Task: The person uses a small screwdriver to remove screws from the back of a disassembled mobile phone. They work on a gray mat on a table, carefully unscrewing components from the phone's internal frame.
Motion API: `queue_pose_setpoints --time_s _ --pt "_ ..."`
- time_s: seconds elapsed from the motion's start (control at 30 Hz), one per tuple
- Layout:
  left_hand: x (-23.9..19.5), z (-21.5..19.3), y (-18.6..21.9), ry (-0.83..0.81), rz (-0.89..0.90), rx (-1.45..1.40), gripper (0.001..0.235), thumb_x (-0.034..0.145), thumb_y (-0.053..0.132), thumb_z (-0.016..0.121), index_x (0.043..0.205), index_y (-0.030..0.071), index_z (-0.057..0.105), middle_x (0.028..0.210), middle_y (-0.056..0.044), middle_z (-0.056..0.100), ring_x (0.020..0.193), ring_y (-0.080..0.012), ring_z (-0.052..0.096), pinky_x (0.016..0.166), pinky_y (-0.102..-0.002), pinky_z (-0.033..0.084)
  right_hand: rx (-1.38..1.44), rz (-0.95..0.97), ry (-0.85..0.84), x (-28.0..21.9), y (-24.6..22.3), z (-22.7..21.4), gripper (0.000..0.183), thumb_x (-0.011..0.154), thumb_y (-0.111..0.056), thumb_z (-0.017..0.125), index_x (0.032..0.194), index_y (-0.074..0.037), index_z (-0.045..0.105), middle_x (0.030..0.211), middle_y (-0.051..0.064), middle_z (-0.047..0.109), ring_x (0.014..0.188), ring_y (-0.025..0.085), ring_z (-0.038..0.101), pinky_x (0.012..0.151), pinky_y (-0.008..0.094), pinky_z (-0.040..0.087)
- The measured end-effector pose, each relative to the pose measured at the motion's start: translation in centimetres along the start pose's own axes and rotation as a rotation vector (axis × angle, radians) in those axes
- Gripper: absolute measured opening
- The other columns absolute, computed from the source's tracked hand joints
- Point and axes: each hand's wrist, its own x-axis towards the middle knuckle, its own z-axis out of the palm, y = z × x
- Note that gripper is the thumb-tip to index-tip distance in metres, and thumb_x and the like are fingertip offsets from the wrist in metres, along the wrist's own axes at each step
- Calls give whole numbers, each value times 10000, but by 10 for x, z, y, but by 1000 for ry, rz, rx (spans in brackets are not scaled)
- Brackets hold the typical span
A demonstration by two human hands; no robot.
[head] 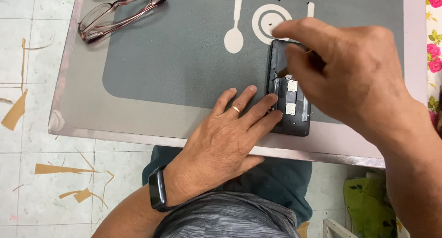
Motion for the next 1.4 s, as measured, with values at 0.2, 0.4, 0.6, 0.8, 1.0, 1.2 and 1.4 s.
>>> queue_pose_setpoints --time_s 0.2,0.4,0.6,0.8,1.0,1.2,1.4 --pt "0 1 0 -1 -2 -19 964 742 557 963 1521 138 577 1642 -112 505 1488 -418 519 1225 -592 405 -142 -28 -46 2 0 -6 256 1205 -141 802 1451 -83 765 798 -18 708 662 226 677 621 416 485" --pt "-1 4 0 4 -7 -37 968 740 550 974 1520 143 571 1658 -116 485 1497 -430 516 1233 -600 397 -31 8 -174 11 -15 -21 548 952 1 592 1493 -61 655 888 49 633 702 276 600 606 464 452" --pt "1 -2 0 7 1 -17 970 712 545 981 1494 133 582 1613 -117 527 1468 -418 534 1215 -585 410 -40 -39 26 -1 6 0 89 1222 22 781 1246 -60 805 856 -6 764 644 222 652 591 398 440" --pt "-1 3 0 -14 -6 -4 974 741 566 958 1526 148 560 1656 -103 478 1500 -424 514 1236 -594 395 18 -24 -157 14 -14 -14 487 987 81 619 1446 -79 660 950 -28 644 638 246 580 586 458 443" --pt "-1 2 0 1 -11 6 961 724 584 959 1501 164 581 1633 -87 502 1484 -400 522 1233 -579 391 0 -62 -97 9 -5 -9 534 1019 51 690 1539 -59 642 1150 30 779 1028 273 765 774 450 539" --pt "0 2 -1 -6 -9 -15 963 731 568 957 1509 157 567 1632 -99 507 1493 -416 514 1227 -586 392 -28 -97 -74 7 6 -8 309 1147 2 790 1455 15 759 895 56 735 700 239 680 664 415 525" --pt "-2 0 -3 31 6 -131 924 739 524 975 1472 115 591 1602 -137 532 1481 -419 523 1226 -615 389 62 -64 -158 10 1 -18 360 1078 46 729 1425 -50 753 911 -9 782 689 221 686 727 400 529"
